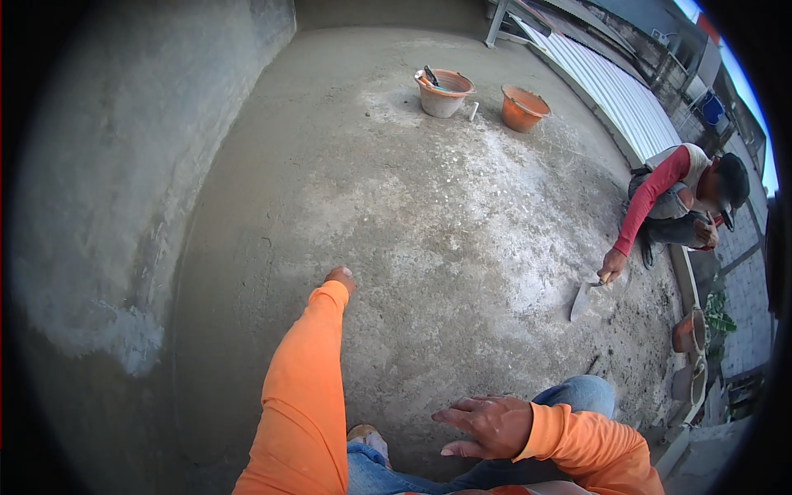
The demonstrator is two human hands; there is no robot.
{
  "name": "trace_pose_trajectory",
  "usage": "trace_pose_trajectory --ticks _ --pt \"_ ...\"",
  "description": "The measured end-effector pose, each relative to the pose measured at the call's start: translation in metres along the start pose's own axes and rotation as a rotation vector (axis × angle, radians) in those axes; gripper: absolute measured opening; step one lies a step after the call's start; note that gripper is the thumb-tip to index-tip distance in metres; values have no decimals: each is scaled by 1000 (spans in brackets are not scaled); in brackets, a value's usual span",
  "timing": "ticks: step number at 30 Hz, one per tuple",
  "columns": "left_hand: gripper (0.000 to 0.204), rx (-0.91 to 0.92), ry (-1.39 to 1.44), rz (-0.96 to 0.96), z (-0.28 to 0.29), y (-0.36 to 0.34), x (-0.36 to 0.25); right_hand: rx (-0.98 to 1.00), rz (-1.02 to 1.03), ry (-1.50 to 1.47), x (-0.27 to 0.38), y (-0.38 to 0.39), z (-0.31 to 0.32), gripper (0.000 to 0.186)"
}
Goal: The person smooths wet cement across the floor using a wooden float, then sets the tool aside and points at the floor surface.
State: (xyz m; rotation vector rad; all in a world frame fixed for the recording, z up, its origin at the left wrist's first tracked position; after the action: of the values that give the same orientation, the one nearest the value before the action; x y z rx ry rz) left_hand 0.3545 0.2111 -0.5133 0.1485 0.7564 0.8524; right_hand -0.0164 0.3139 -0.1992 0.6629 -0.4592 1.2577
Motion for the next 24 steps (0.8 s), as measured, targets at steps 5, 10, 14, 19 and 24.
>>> trace_pose_trajectory --ticks 5,10,14,19,24 --pt "33 68 97 44 -10 -20 17 -7 17 -1 2 -1 0 53" --pt "30 65 103 63 -14 -21 14 -3 11 3 3 -1 1 53" --pt "28 48 35 27 -9 -7 -6 -3 -9 2 -1 0 2 53" --pt "29 47 -177 -18 0 -9 -7 32 -11 7 3 -1 2 53" --pt "28 16 -194 -5 -2 -9 -8 -4 12 10 2 0 0 53"
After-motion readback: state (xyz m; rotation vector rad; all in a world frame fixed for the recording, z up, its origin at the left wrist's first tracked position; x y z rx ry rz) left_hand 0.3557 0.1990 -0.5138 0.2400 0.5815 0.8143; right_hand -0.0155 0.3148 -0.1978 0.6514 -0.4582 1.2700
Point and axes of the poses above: each hand's wrist, its own y-axis away from the middle knuckle, its own z-axis out of the back of the hand, x = y × z, the point moved 2 cm from there along -y, towards the middle knuckle, and after that the axes turned 6 degrees about -x, right-handed, at the moved point
